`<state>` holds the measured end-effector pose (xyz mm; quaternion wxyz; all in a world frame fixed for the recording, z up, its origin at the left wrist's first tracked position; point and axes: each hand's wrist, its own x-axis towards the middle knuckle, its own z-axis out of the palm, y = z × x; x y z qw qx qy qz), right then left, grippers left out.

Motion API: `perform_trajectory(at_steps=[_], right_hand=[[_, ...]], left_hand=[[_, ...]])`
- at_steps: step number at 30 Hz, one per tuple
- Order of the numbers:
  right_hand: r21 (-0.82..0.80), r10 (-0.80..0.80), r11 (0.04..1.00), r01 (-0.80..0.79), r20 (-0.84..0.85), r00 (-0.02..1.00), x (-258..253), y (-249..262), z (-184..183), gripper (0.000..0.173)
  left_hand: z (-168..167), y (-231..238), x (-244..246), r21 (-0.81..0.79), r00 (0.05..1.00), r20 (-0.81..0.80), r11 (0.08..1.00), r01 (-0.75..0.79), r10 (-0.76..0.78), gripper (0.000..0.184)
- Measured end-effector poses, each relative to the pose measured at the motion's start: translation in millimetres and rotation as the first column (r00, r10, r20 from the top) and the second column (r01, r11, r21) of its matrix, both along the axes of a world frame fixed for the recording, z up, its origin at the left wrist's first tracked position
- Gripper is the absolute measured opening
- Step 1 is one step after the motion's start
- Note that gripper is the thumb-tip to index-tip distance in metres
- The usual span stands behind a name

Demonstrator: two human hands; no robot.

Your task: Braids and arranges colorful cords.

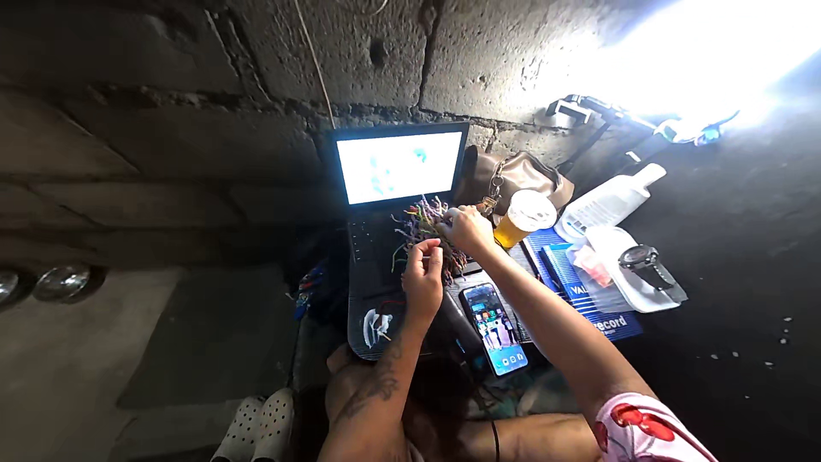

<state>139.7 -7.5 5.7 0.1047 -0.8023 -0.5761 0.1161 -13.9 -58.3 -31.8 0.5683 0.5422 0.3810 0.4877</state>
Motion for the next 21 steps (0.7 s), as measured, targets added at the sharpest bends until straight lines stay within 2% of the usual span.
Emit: perform_trajectory(at_steps=[4, 8, 11, 14, 17, 21], right_hand=[[-0.051, -0.081, 0.996, 0.078, -0.069, 0.994, 3, -1, 4, 0.032], [0.099, -0.089, 0.989, 0.109, -0.186, 0.978, 10, -6, 8, 0.029], [0.091, -0.148, 0.978, 0.186, -0.318, 0.936, 18, -1, 28, 0.032], [0.125, -0.126, 0.972, 0.198, -0.433, 0.892, 26, 1, 34, 0.033], [0.159, -0.115, 0.957, 0.244, -0.564, 0.818, 30, -2, 37, 0.032], [0.244, 0.003, 0.933, 0.266, -0.744, 0.668, 34, -7, 37, 0.031]], left_hand=[[1, 1, 2, -0.006, 0.999, 0.030, 0.999, 0.032, -0.032, 0.029], [3, 0, 5, -0.019, 0.996, 0.052, 0.997, 0.069, -0.068, 0.029], [4, -1, 7, -0.022, 0.996, 0.048, 0.997, 0.074, -0.073, 0.029], [4, 0, 9, -0.034, 0.997, 0.032, 0.997, 0.071, -0.070, 0.029], [5, 1, 11, -0.067, 0.997, 0.014, 0.995, 0.071, -0.070, 0.029], [3, 4, 11, -0.094, 0.997, 0.028, 0.993, 0.076, -0.074, 0.029]])
